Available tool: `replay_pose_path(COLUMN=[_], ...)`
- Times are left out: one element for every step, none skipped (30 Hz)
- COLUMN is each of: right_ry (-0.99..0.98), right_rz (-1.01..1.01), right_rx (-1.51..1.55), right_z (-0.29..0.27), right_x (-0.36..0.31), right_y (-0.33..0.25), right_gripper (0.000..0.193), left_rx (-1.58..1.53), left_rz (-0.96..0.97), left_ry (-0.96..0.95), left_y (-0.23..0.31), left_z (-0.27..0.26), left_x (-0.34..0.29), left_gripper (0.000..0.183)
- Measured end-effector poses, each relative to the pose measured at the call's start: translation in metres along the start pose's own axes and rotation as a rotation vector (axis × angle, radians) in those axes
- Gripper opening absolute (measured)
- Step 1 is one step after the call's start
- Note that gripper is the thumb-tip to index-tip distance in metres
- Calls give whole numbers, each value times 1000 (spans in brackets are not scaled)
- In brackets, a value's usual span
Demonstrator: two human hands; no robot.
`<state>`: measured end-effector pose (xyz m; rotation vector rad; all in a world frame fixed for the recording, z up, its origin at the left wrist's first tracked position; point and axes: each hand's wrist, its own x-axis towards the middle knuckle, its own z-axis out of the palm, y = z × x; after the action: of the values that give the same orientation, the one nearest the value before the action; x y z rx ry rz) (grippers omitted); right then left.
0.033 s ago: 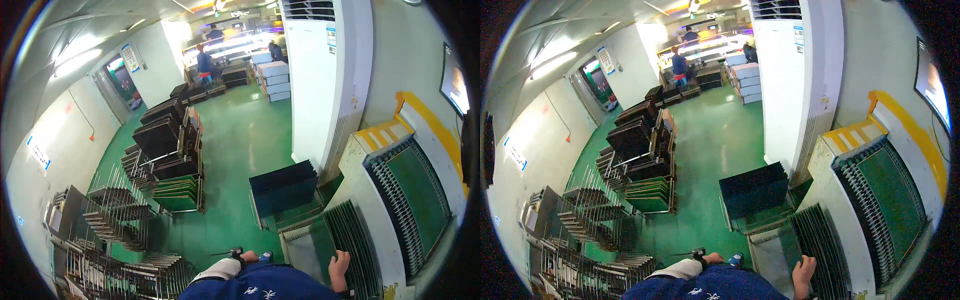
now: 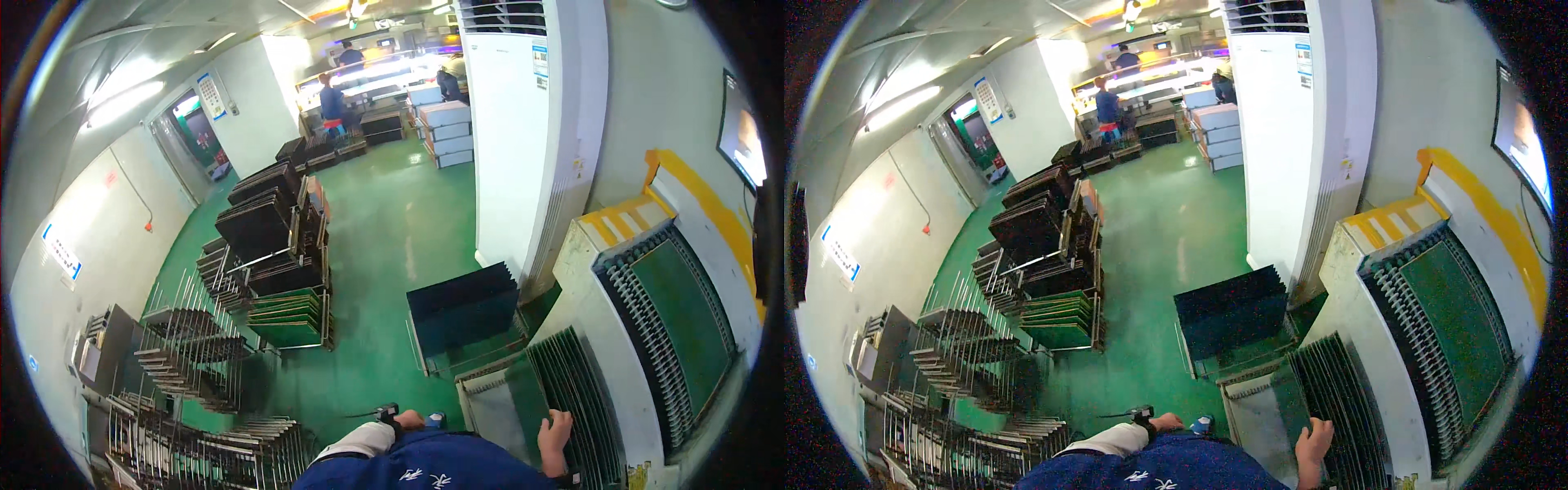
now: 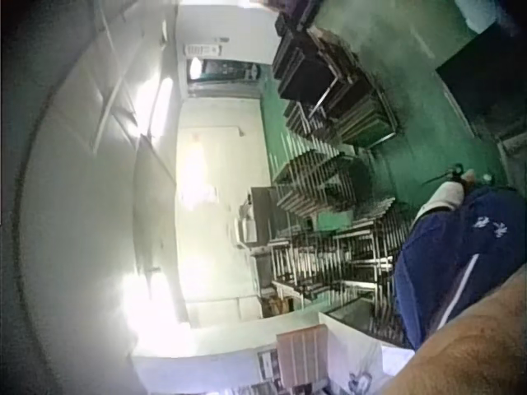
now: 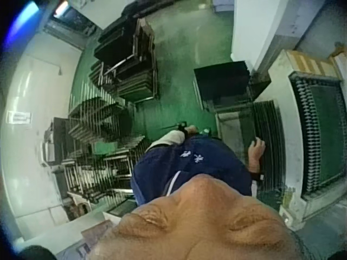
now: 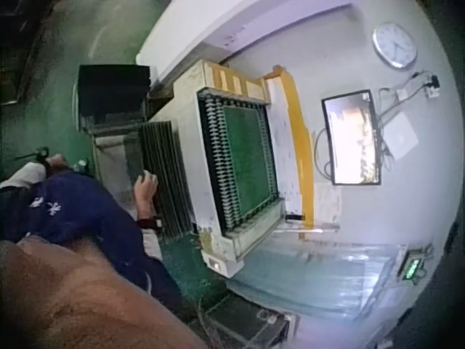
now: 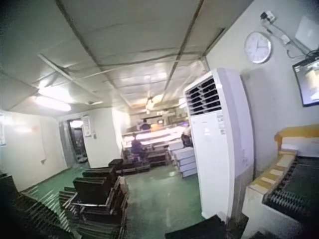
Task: Picking up printed circuit boards from a rack and placing them into a processing machine for inspection or manufacturing.
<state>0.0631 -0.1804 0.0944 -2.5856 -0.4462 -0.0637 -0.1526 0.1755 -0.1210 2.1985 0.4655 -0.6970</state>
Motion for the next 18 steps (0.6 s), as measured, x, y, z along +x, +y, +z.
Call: replay_pose_path(right_ry=[8, -20, -45, -34, -48, -61, -62, -51, -35, -18, 2, 14, 18, 18, 14, 13, -50, -109], right_rz=[4, 66, 129, 134, 136, 138, 128, 101, 79, 95, 134, 164, 166, 194, 221, 219, 250, 281], right_rx=[-1, 58, 115, 112, 76, 39, 43, 18, -14, -26, -11, 12, 8, -2, -9, -11, -116, -219], right_z=[2, 7, 9, 11, 12, 13, 15, 17, 18, 19, 24, 30, 34, 37, 40, 43, 46, 47], right_x=[0, 0, 1, 2, 3, 4, 6, 8, 11, 10, 6, 3, 2, 2, 2, 2, 3, 2], right_y=[0, 0, 1, 4, 6, 7, 1, -2, -2, 0, 6, 7, 8, 10, 11, 12, 14, 16], right_gripper=[21, 20, 19, 19, 18, 17, 17, 17, 16, 16, 16, 16, 16, 16, 17, 17, 18, 19], left_rx=[-196, -259, -254, -144, -33, -29, -48, -68, -70, -74, -82, -91, -91, -124, -158, -162, -97, -28], left_rz=[-56, -94, -83, -50, -17, -6, 36, 87, 101, 114, 126, 74, 80, -17, -118, -118, -47, 27], left_ry=[-9, -19, -21, -40, -59, -61, -61, -71, -75, -79, -82, -130, -132, -134, -136, -136, -99, -61], left_y=[8, -7, -9, -10, -12, -16, -36, -48, -48, -46, -37, -10, -20, -36, -36, -37, -38, -33], left_z=[-5, 2, 0, -4, -7, -6, -1, 2, -1, -6, -13, -37, -32, -22, -25, -28, -31, -38], left_x=[2, 14, 18, 23, 27, 31, 34, 38, 37, 37, 31, 6, 14, 26, 23, 19, 14, 6], left_gripper=[30, 29, 29, 29, 30, 30, 31, 32, 32, 35, 39, 40, 40, 40, 40, 40, 38, 36])
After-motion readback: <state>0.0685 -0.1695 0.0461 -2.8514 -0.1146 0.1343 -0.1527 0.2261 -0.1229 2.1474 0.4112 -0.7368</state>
